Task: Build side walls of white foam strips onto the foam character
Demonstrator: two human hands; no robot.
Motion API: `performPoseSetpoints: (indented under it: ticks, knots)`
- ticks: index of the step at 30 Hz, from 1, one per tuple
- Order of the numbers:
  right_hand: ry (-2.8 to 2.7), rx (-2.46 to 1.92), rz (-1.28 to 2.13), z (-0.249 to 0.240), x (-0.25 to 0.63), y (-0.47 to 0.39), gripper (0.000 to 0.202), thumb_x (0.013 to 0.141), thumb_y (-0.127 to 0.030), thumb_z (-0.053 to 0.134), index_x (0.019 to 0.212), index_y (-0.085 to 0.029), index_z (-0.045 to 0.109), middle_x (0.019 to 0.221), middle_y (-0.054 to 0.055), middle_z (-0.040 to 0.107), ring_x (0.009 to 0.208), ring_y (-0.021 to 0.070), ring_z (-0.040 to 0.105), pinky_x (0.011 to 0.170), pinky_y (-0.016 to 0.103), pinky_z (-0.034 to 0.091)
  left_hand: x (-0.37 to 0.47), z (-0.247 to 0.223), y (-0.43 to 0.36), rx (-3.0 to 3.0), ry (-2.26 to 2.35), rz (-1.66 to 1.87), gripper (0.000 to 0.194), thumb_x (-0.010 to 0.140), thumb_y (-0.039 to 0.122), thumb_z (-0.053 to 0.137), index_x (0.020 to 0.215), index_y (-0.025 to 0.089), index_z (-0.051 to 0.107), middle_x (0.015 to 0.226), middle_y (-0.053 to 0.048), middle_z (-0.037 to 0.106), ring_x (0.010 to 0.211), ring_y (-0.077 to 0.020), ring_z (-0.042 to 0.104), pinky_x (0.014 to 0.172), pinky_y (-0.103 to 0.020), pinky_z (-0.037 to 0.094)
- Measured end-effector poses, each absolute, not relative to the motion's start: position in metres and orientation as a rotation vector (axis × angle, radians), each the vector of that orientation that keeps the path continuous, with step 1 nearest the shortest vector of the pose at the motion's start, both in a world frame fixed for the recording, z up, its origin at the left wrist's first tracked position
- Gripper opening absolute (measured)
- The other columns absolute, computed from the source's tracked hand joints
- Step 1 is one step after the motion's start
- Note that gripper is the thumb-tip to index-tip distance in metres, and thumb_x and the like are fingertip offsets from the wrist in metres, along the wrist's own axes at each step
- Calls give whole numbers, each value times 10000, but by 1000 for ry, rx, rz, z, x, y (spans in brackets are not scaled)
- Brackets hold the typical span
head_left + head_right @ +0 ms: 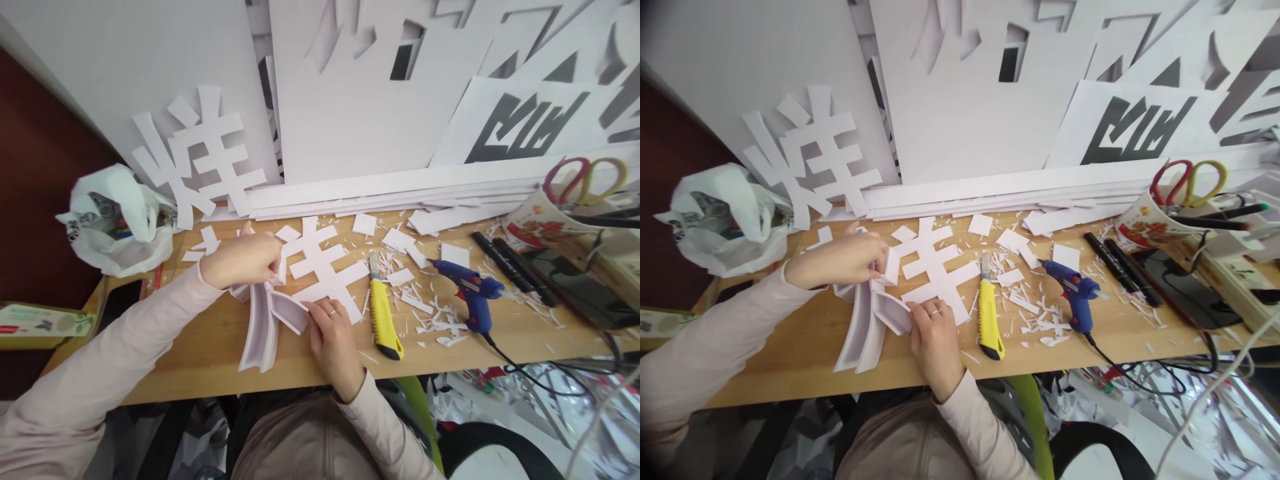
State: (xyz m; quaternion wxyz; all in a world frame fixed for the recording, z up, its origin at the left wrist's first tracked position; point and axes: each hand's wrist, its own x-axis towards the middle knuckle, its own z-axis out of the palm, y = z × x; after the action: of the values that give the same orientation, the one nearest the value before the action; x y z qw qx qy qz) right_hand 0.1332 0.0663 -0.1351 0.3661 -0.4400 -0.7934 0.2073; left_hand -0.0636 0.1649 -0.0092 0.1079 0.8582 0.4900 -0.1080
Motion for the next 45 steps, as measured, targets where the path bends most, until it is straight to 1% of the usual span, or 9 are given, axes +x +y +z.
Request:
performPoseSetpoints:
  ticks: [4, 7, 15, 21, 27, 31, 35, 39, 45]
  knots:
    - [-2027, -1121, 547, -134, 133, 66, 321, 956, -39, 464, 1163, -150, 683, 967, 98, 695, 907, 273, 549, 813, 411, 486, -59, -4, 162, 2457, 1546, -427, 190, 751, 106, 623, 646, 216, 736, 855, -50, 729, 997, -270, 575, 965, -455, 376]
    - [-2029, -1118, 548, -134, 133, 67, 312, 961, -46, 465, 1163, -135, 685, 958, 105, 693, 896, 274, 545, 810, 418, 485, -56, 0, 159, 2432, 1576, -466, 211, 749, 56, 606, 672, 202, 738, 903, -59, 731, 1023, -290, 554, 968, -504, 333]
    - [-2032, -1125, 547, -133, 133, 67, 302, 973, -72, 461, 1160, -139, 689, 960, 108, 696, 890, 274, 540, 795, 413, 488, -63, -8, 157, 2482, 1543, -338, 166, 788, 93, 597, 676, 190, 673, 811, -35, 695, 917, -244, 529, 1048, -635, 156]
    - [-2036, -1122, 549, -133, 133, 67, 288, 964, -63, 482, 1138, -137, 699, 947, 104, 696, 881, 274, 548, 798, 413, 486, -67, -9, 156, 2564, 1438, -281, 237, 803, 46, 527, 666, 189, 660, 777, -27, 692, 940, -237, 525, 1059, -636, 144]
    - [-2024, -1109, 528, -134, 133, 67, 275, 969, -71, 490, 1129, -143, 702, 939, 98, 702, 881, 272, 554, 808, 408, 490, -67, -13, 157, 2581, 1439, -287, 204, 779, 53, 541, 662, 180, 652, 761, -32, 693, 925, -236, 541, 1032, -639, 165]
    - [-2014, -1086, 516, -134, 133, 68, 278, 978, -81, 480, 1138, -144, 699, 947, 100, 706, 879, 266, 559, 813, 407, 492, -71, -16, 159, 2614, 1406, -282, 238, 800, 55, 543, 630, 174, 659, 800, -33, 708, 921, -227, 534, 1007, -606, 181]
    - [-2026, -1099, 515, -135, 134, 69, 286, 971, -70, 481, 1137, -145, 702, 951, 100, 706, 893, 266, 566, 817, 400, 491, -76, -15, 165, 2526, 1424, -270, 210, 810, 148, 618, 614, 187, 683, 830, -29, 727, 901, -220, 527, 970, -510, 223]
    - [-2011, -1091, 511, -136, 134, 69, 277, 985, -97, 481, 1143, -151, 701, 956, 99, 711, 895, 263, 573, 821, 400, 492, -77, -13, 176, 2461, 1397, -351, 190, 757, 167, 634, 580, 199, 695, 710, -19, 712, 848, -210, 519, 844, -383, 281]
    - [-2015, -1089, 519, -137, 134, 69, 282, 985, -90, 468, 1140, -142, 697, 967, 112, 712, 905, 267, 569, 813, 421, 501, -72, -12, 184, 2454, 1370, -478, 209, 704, 215, 660, 496, 197, 662, 633, -16, 706, 806, -204, 529, 772, -356, 251]
